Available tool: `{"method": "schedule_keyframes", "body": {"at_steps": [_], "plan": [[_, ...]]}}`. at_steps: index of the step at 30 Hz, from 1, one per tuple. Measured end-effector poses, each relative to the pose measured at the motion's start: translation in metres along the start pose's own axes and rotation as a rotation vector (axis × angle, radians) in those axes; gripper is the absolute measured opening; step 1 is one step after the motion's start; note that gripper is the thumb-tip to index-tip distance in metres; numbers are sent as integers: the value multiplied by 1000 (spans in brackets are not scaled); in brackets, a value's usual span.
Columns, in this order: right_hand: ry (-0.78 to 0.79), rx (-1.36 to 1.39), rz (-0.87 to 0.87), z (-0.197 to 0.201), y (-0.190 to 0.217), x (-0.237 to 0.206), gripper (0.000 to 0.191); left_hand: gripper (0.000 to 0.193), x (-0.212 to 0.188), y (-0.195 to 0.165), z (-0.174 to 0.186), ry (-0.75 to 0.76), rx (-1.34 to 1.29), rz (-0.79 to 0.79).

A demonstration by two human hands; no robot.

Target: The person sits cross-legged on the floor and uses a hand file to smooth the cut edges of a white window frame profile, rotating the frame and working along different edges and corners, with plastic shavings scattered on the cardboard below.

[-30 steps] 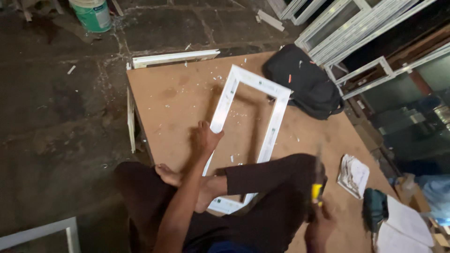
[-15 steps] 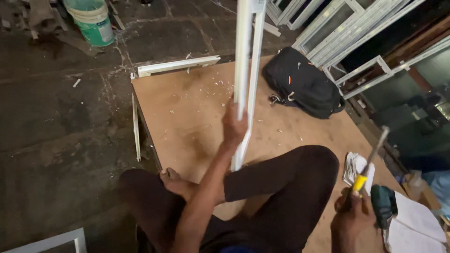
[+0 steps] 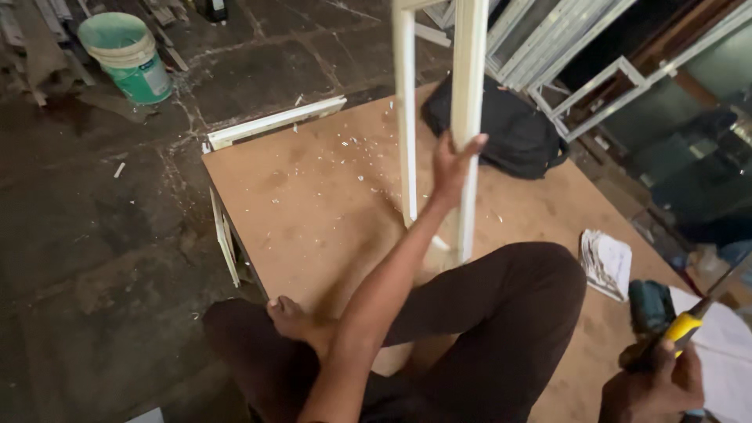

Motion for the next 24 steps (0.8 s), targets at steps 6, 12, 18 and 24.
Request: {"method": "schedule_keyframes", "body": {"at_steps": [6, 12, 18, 24], "plan": [[-119, 189, 63, 0, 8, 15, 19, 76, -27, 43, -46, -35, 694, -24], [-83, 40, 62, 4, 28, 6, 25, 93, -45, 21, -43, 239, 574, 68], [-12, -72, -14, -1, 54, 3, 25, 56, -55, 0, -20, 143, 748, 56], [-35, 212, 4, -22, -1, 17, 20, 63, -90, 35, 53, -141, 667, 420]]}}
Point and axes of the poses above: each hand's wrist, its own x-axis towards the middle knuckle, its own z-axis out of the back of the hand, y = z × x, the point moved 4 cm from there along x, towards the middle knuckle, and after that the axes turned 13 degrees about -x, right-handed, at the moved point
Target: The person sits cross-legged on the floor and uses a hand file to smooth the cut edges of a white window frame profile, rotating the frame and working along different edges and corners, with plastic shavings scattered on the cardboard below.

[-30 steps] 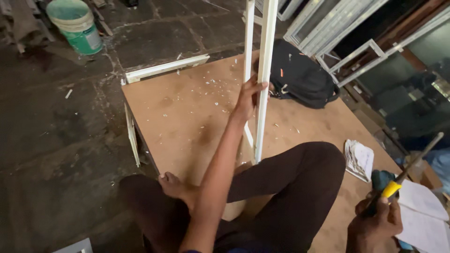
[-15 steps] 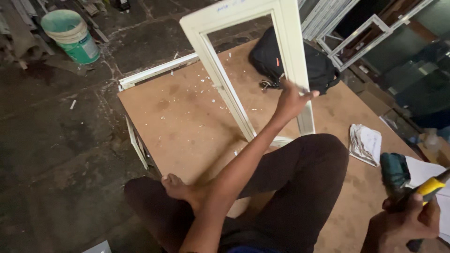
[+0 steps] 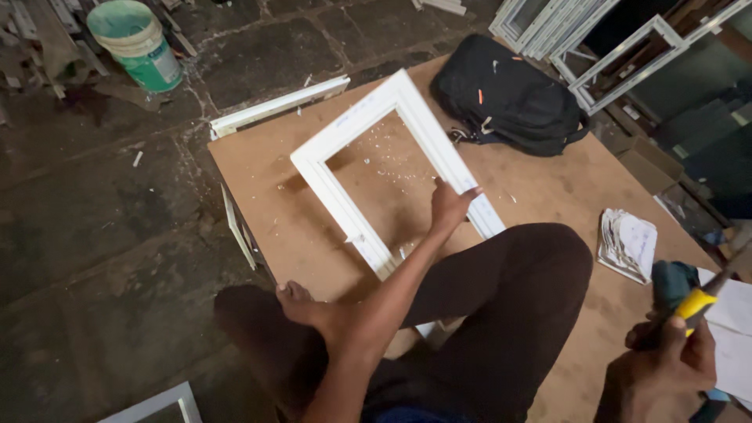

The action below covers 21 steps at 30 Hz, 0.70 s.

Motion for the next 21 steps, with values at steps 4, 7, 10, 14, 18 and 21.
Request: {"method": "schedule_keyframes", "body": {"at_steps": [4, 7, 10, 14, 18, 21], "plan": [[103, 77, -6, 2, -33, -3, 14, 60, 5, 53, 27, -25, 132, 301], [126, 71, -63, 0, -45, -11, 19, 62, 12, 69, 48, 100, 567, 396], [231, 24, -134, -11, -54, -22, 27, 63, 13, 77, 56, 192, 601, 354], [466, -99, -200, -37, -73, -43, 30, 41, 24, 81, 67, 291, 840, 138], [718, -230, -492, -75, -105, -83, 36, 33, 64, 67, 128, 141, 1114, -129], [820, -254, -559, -102, -116, -105, 35, 50, 89, 42, 204, -39, 1309, -535]]}}
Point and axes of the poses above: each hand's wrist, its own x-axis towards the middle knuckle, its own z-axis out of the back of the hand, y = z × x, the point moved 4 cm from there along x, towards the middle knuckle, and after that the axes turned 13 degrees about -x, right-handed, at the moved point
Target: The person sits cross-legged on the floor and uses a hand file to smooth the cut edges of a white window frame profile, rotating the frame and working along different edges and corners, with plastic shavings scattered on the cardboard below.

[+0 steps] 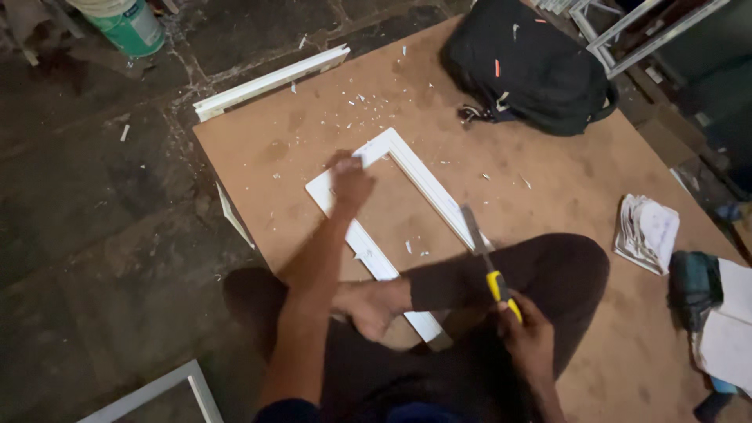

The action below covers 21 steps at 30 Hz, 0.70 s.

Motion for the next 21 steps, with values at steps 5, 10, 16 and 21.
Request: {"method": "schedule_keyframes", "body": {"at_steps": [5, 10, 16, 21], "plan": [[103, 12, 70, -38, 8, 7, 45, 71, -5, 53, 6, 23, 118, -18], [153, -33, 105, -69, 13, 28, 53, 64, 4, 52, -14, 78, 31, 137], [113, -159, 188, -105, 14, 77, 52, 66, -23, 54, -16, 9, 51, 174], [91, -224, 388, -152, 20, 126, 50, 63, -30, 60, -29, 178, -13, 255]]}}
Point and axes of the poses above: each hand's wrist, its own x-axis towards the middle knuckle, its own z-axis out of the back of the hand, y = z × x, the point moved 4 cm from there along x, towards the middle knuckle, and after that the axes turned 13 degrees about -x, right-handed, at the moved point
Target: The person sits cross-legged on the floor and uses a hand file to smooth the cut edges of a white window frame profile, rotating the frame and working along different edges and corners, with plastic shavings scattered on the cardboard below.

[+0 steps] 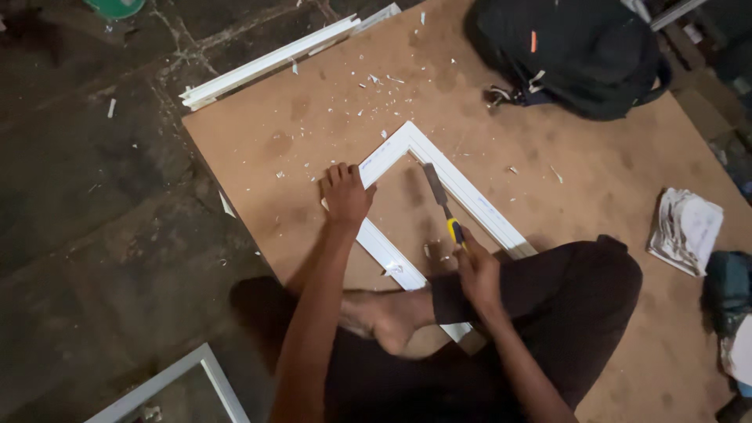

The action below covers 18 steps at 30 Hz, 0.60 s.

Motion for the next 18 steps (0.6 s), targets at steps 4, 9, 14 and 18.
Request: {"method": "schedule_keyframes", "body": {"at_steps": [4, 9, 14, 18], "plan": [[-83, -176, 148, -30, 2, 33, 47, 77, 27, -13, -15, 4, 162, -102], [-120, -229, 166, -58, 7, 62, 40, 78, 56, -41, -32, -90, 145, -232], [-60, -284, 87, -72, 10, 65, 42, 72, 63, -44, -35, 16, 130, -194], [-104, -256, 139, -76, 17, 68, 41, 68, 63, -45, -30, -6, 139, -210]]}}
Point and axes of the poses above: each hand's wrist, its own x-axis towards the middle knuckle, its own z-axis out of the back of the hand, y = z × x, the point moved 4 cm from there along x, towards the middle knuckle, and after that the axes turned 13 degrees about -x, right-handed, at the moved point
